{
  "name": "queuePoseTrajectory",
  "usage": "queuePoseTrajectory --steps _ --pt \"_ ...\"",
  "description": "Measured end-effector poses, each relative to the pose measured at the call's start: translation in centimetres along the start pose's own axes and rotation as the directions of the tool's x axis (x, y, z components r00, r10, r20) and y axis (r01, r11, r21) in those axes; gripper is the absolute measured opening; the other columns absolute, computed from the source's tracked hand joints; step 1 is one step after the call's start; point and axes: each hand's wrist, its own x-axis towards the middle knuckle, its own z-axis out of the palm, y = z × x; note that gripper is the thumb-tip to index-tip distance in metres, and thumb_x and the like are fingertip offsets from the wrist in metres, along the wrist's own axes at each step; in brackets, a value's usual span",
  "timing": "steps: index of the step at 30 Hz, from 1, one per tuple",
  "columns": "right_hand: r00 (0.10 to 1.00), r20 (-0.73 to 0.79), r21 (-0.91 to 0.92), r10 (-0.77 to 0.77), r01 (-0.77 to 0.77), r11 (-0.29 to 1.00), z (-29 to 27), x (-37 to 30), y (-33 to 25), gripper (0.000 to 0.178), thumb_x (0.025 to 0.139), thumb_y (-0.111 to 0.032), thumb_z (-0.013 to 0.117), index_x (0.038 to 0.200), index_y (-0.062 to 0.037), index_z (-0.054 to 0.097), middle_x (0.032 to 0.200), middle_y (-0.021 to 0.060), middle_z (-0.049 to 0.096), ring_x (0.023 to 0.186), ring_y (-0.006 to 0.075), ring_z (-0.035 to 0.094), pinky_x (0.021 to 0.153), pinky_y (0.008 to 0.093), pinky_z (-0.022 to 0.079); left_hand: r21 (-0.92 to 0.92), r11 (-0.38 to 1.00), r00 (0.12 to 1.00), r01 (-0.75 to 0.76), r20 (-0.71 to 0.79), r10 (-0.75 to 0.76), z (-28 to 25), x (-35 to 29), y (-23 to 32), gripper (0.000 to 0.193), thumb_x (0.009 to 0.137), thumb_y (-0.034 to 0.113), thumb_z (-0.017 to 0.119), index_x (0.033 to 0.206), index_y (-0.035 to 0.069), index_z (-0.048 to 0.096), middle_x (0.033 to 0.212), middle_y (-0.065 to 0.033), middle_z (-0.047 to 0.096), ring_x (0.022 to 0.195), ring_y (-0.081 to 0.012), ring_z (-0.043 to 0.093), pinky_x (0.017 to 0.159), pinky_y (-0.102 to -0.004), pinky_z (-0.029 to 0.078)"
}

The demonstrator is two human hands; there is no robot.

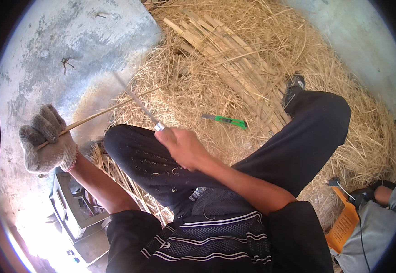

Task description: The person sits on a straw-covered floor and uses a machete to split a long bamboo stick into thin strips. They then use a green utility knife to shave and smooth the edges of the bamboo strips.

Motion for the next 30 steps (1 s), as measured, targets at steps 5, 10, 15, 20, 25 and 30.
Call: queuePoseTrajectory --steps 5,10,15,20,25,30 --pt "0.938 0.021 -0.423 -0.345 0.321 0.847 1.7 -1.7 -0.9 0.048 0.095 -0.048 0.056 0.097 -0.0007 0.059 0.068 0.0288 0.063 0.068 0.0497 0.063 0.062 0.0546 0.050 -0.025 1.000 0.998 0.001 -0.068 -0.002 -0.5 0.1 -0.5 0.025 0.078 0.030 0.046 0.059 0.019 0.035 0.046 0.0002 0.037 0.041 -0.0110 0.027 0.039 -0.0258 0.022" --pt "0.930 -0.123 -0.626 -0.346 0.198 0.754 1.0 1.0 1.8 0.049 0.096 -0.045 0.057 0.094 0.0044 0.058 0.067 0.0278 0.063 0.063 0.0480 0.064 0.055 0.0536 0.051 0.068 0.997 0.995 -0.023 -0.100 0.030 1.2 -0.4 0.2 0.026 0.073 0.025 0.046 0.053 0.021 0.030 0.042 0.0002 0.028 0.042 -0.0116 0.020 0.042 -0.0264 0.016" --pt "0.883 -0.022 -0.495 -0.468 0.398 0.773 1.6 -2.4 -2.0 0.045 0.094 -0.042 0.061 0.093 0.0031 0.058 0.060 0.0251 0.060 0.059 0.0462 0.063 0.051 0.0494 0.050 -0.039 0.998 0.985 -0.044 -0.167 0.037 0.1 0.4 -0.3 0.028 0.072 0.026 0.046 0.051 0.021 0.027 0.041 0.0003 0.027 0.040 -0.0118 0.020 0.041 -0.0261 0.016" --pt "0.968 -0.126 -0.543 -0.217 0.116 0.832 -0.8 2.2 3.6 0.049 0.094 -0.045 0.060 0.093 0.0042 0.060 0.064 0.0247 0.063 0.058 0.0466 0.063 0.053 0.0507 0.051 0.146 0.988 0.970 -0.053 -0.229 0.086 1.3 1.7 -0.8 0.034 0.074 0.029 0.047 0.050 0.021 0.024 0.041 0.0018 0.024 0.038 -0.0103 0.019 0.039 -0.0255 0.017" --pt "0.913 -0.164 -0.608 -0.374 0.205 0.767 -0.8 3.7 5.1 0.055 0.094 -0.051 0.057 0.090 0.0039 0.062 0.071 0.0238 0.065 0.057 0.0439 0.062 0.055 0.0500 0.050 0.257 0.956 0.927 -0.140 -0.304 0.218 3.2 1.4 -0.6 0.034 0.074 0.030 0.048 0.051 0.020 0.025 0.039 0.0014 0.025 0.036 -0.0109 0.019 0.034 -0.0266 0.015" --pt "0.994 -0.086 -0.218 -0.070 0.050 0.975 -1.1 1.6 0.7 0.055 0.094 -0.053 0.056 0.087 0.0015 0.060 0.064 0.0205 0.062 0.051 0.0391 0.058 0.052 0.0456 0.049 0.097 0.987 0.958 -0.131 -0.242 0.151 1.2 1.1 -0.8 0.027 0.075 0.024 0.046 0.054 0.017 0.030 0.041 -0.0020 0.032 0.032 -0.0117 0.026 0.029 -0.0260 0.023"
